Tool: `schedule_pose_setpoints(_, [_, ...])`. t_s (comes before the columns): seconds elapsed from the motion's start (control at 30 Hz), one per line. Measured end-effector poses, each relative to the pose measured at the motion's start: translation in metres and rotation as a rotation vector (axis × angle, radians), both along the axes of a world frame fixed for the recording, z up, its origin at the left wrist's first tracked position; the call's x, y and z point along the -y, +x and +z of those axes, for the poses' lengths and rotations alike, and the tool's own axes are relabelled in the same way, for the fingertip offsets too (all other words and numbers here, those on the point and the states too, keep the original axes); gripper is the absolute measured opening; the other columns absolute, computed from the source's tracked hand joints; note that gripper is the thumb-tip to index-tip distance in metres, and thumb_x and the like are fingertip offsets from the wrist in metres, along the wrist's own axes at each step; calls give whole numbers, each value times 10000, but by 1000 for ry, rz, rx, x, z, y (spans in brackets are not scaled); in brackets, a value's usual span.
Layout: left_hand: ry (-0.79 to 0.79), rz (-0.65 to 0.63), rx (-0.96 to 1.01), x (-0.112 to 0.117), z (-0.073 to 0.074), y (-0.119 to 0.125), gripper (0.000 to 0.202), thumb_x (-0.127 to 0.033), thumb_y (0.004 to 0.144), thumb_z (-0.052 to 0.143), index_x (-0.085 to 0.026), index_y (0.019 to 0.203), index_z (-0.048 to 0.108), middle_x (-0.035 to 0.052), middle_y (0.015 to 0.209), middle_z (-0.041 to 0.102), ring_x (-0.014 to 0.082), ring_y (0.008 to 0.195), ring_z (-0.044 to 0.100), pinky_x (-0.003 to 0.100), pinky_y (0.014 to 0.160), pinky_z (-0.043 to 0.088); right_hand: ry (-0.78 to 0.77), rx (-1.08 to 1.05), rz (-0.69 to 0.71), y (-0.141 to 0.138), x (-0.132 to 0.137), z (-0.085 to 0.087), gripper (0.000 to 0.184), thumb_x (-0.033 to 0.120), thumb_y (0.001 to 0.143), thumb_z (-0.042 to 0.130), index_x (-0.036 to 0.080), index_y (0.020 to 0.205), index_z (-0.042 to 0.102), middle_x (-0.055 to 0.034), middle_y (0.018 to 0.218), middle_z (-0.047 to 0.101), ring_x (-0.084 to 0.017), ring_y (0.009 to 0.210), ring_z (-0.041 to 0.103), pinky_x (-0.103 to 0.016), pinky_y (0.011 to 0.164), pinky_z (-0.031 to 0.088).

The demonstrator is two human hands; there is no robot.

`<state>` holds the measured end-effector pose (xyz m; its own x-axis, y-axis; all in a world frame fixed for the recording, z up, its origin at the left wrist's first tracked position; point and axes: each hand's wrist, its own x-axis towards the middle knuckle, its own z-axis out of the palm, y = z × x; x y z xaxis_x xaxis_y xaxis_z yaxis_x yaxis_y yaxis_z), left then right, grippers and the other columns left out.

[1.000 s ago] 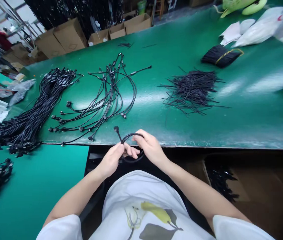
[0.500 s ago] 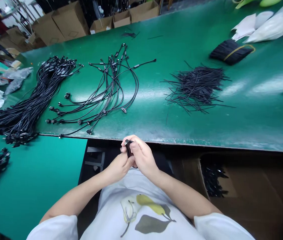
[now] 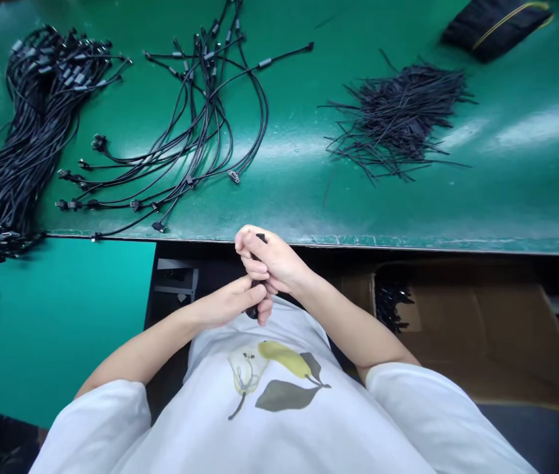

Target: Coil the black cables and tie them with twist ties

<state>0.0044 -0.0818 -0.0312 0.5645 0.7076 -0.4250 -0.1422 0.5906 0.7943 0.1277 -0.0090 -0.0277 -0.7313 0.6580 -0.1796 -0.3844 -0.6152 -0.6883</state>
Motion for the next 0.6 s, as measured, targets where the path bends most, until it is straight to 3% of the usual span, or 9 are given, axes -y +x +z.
schedule_pose_setpoints(0.17, [-281, 95, 279, 2, 9, 8, 418, -525, 832, 631, -111, 885, 596, 58, 803, 574, 195, 775, 620, 346, 761, 477, 1, -47, 3, 2, -7, 3, 410, 521, 782, 708, 174, 784, 491, 92, 614, 391, 8, 379, 246, -111, 310, 191])
schedule_pose_setpoints(0.27, [-379, 241, 364, 3, 10, 15, 309, -426, 841, 656, -126, 848, 587, 11, 726, 503, 140, 683, 560, 300, 695, 467, -5, -48, -12, 6, -7, -6, 413, 539, 806, 674, 183, 782, 466, 86, 631, 411, 3, 386, 257, -113, 312, 202])
schedule_pose_setpoints(0.37, [-403, 317, 357, 3, 10, 19, 231, -338, 825, 688, -139, 886, 587, -40, 637, 396, 92, 566, 441, 238, 581, 400, 65, -4, -58, 11, -8, -17, 387, 531, 850, 626, 189, 779, 459, 68, 618, 444, -35, 456, 384, -130, 377, 316])
schedule_pose_setpoints(0.47, [-398, 313, 296, 0, 9, 20, 219, -282, 792, 713, -144, 908, 589, -34, 642, 402, 93, 576, 425, 232, 580, 380, 139, 1, -92, 13, -8, -23, 374, 497, 865, 626, 182, 750, 460, 59, 624, 453, -55, 567, 453, -201, 621, 487])
schedule_pose_setpoints(0.53, [-413, 316, 271, -4, 10, 20, 204, -307, 809, 676, -138, 891, 596, -27, 639, 398, 101, 578, 425, 244, 588, 386, 99, -19, -78, 14, -9, -23, 388, 510, 859, 629, 184, 747, 450, 72, 629, 426, -49, 560, 427, -247, 708, 505])
schedule_pose_setpoints(0.6, [-450, 311, 271, -7, 11, 21, 241, -361, 849, 600, -121, 872, 614, -22, 626, 379, 110, 571, 424, 259, 595, 402, 27, -61, -52, 14, -11, -20, 408, 537, 847, 629, 192, 754, 432, 83, 626, 395, -45, 527, 389, -250, 669, 502])
